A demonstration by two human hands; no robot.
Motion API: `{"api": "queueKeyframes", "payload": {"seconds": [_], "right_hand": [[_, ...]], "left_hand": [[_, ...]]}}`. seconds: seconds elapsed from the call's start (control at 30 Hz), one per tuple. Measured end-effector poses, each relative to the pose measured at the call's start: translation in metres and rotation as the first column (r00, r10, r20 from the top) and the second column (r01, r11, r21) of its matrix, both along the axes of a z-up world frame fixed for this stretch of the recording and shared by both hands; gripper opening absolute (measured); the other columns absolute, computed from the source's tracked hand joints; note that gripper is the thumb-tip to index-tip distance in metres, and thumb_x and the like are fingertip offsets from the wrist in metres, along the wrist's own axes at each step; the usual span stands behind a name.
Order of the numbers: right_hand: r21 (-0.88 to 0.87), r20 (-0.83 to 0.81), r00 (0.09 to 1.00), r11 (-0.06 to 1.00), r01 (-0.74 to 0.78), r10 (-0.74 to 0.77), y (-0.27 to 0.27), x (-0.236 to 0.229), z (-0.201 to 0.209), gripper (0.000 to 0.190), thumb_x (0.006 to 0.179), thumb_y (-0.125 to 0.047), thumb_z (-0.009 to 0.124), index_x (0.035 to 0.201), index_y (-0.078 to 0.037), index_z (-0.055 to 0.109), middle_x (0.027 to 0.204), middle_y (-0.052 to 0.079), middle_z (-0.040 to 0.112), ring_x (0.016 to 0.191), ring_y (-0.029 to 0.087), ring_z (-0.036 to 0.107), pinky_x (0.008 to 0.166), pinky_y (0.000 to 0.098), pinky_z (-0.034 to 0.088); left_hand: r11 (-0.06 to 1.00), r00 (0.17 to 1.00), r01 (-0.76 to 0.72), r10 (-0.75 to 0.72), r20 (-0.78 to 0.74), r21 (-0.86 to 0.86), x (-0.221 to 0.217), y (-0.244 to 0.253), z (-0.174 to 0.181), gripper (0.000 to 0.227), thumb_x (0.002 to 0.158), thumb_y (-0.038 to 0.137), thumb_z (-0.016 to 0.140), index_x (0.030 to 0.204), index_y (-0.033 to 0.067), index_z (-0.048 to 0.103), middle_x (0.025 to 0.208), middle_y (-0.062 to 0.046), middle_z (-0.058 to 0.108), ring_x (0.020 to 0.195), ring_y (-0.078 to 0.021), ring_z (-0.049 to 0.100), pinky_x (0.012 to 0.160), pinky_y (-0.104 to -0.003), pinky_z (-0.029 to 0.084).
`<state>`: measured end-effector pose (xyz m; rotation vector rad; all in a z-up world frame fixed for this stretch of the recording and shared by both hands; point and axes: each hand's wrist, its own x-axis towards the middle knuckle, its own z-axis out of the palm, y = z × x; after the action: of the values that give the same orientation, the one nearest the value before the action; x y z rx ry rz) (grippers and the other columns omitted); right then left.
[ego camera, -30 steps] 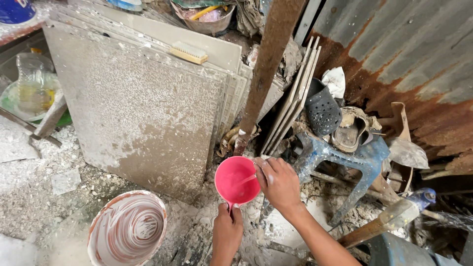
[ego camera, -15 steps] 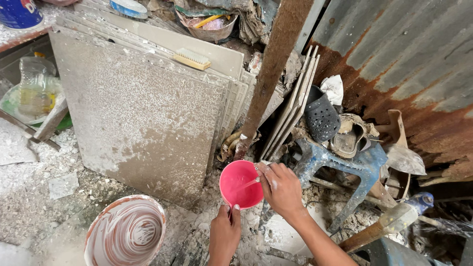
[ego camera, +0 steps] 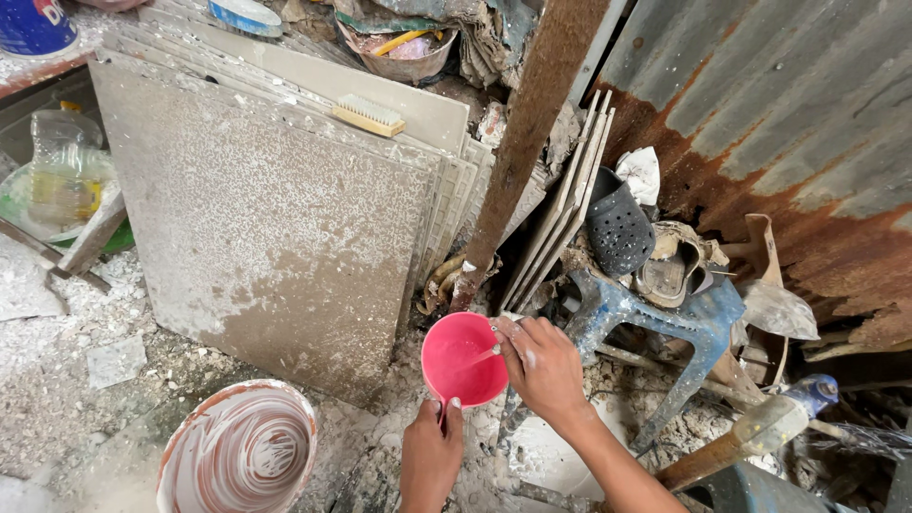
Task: The person fills a pink cup with water from a tap and pours it into a bucket. Then, the person scoops white gypsum powder from a bag and adds it to the bucket containing the water.
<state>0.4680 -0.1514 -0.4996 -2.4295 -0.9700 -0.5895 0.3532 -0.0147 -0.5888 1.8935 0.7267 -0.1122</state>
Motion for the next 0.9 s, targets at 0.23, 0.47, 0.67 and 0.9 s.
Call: {"api": "queueKeyframes", "payload": {"seconds": [0.23, 0.47, 0.67, 0.9], "right_hand": [[-0.001, 0.013, 1.000, 1.000, -0.011, 0.011, -0.0001, 0.0003, 0.0007, 0.023, 0.088, -0.013, 0.072, 0.110, -0.006, 0.071, 0.086, 0.008, 0.064, 0.078, 0.027, 0.061, 0.067, 0.0412, 0.050], [0.011, 0.006, 1.000, 1.000, -0.003, 0.003, 0.0013, 0.0010, 0.0004, 0.022, 0.088, -0.012, 0.071, 0.109, -0.005, 0.072, 0.085, 0.007, 0.065, 0.075, 0.026, 0.061, 0.066, 0.0405, 0.051], [-0.006, -0.004, 1.000, 1.000, 0.005, -0.005, -0.0009, 0.0008, -0.0017, 0.022, 0.088, -0.013, 0.072, 0.109, -0.006, 0.072, 0.083, 0.007, 0.063, 0.074, 0.026, 0.060, 0.065, 0.0408, 0.050], [-0.006, 0.005, 1.000, 1.000, -0.001, 0.001, 0.0005, -0.0001, 0.0008, 0.023, 0.089, -0.013, 0.071, 0.110, -0.006, 0.072, 0.084, 0.007, 0.064, 0.074, 0.026, 0.060, 0.065, 0.0405, 0.050]], "left_hand": [[0.999, 1.000, -0.008, 0.007, 0.025, 0.037, -0.0004, 0.0027, 0.0029, 0.037, 0.098, 0.034, 0.058, 0.085, 0.0005, 0.063, 0.070, -0.021, 0.073, 0.062, -0.0348, 0.073, 0.060, -0.047, 0.053], [1.000, 1.000, 0.002, -0.002, -0.022, 0.030, 0.0017, 0.0050, 0.0073, 0.038, 0.099, 0.036, 0.057, 0.085, 0.0006, 0.063, 0.070, -0.021, 0.073, 0.064, -0.0351, 0.075, 0.061, -0.046, 0.055], [1.000, 1.000, -0.012, 0.012, -0.011, 0.028, -0.0001, 0.0070, 0.0070, 0.038, 0.098, 0.036, 0.058, 0.086, -0.0002, 0.065, 0.072, -0.021, 0.073, 0.065, -0.0358, 0.075, 0.062, -0.047, 0.055], [0.998, 1.000, -0.004, 0.003, 0.018, 0.067, -0.0012, 0.0088, 0.0014, 0.040, 0.098, 0.037, 0.058, 0.085, -0.0009, 0.065, 0.072, -0.022, 0.072, 0.066, -0.0375, 0.073, 0.063, -0.048, 0.054]]}}
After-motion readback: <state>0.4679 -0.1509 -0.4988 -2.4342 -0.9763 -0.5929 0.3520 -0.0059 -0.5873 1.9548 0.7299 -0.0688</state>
